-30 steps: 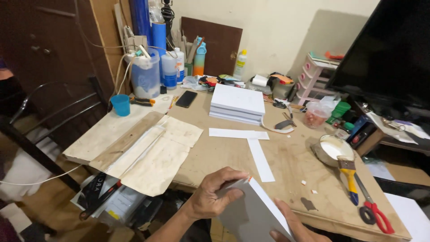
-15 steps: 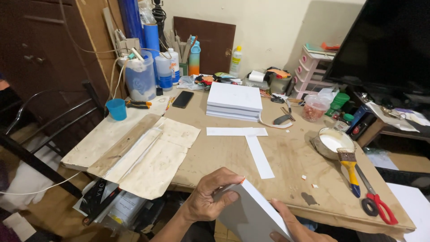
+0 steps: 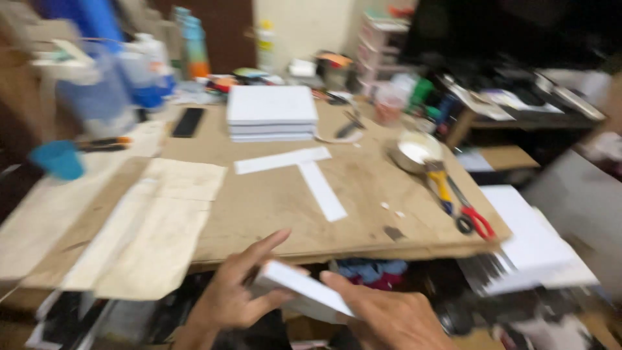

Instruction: Manually applying glue to paper strips and attaching them as labels or spines to stacks of paper covers.

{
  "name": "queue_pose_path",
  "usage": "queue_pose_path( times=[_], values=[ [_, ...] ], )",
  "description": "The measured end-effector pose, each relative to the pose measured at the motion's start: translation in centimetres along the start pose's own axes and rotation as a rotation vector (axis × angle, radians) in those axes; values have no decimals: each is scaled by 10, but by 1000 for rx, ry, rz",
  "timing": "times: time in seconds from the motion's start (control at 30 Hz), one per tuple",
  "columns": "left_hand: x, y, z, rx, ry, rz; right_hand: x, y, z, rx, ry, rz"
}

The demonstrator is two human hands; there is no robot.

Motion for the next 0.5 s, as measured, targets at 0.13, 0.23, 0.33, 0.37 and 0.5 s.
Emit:
queue_pose_path(
  times=[0.13,0.23,0.33,0.37,0.5],
  values=[
    [29,-11,14,-375,180,182,1,-12,20,65,308,0],
    [10,6,34,-417,276,552,19,19,56,-19,477,-300],
    [-17,50,47,-158,652,326,57,110,31,-995,753,164],
    [-31,62,47,-155,647,329,59,116,3,-993,756,158],
    [-73,107,41,-323,714,-260,32,117,-106,-1315,440,-52]
  ],
)
Point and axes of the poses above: each hand's wrist, its own x-axis away from the middle knuckle, its own z-axis out of the back of the hand, y = z × x, the point moved 6 cm from there along -x, towards the middle knuckle, and after that the axes turned 7 degrees about -z, right-handed, at the moved point
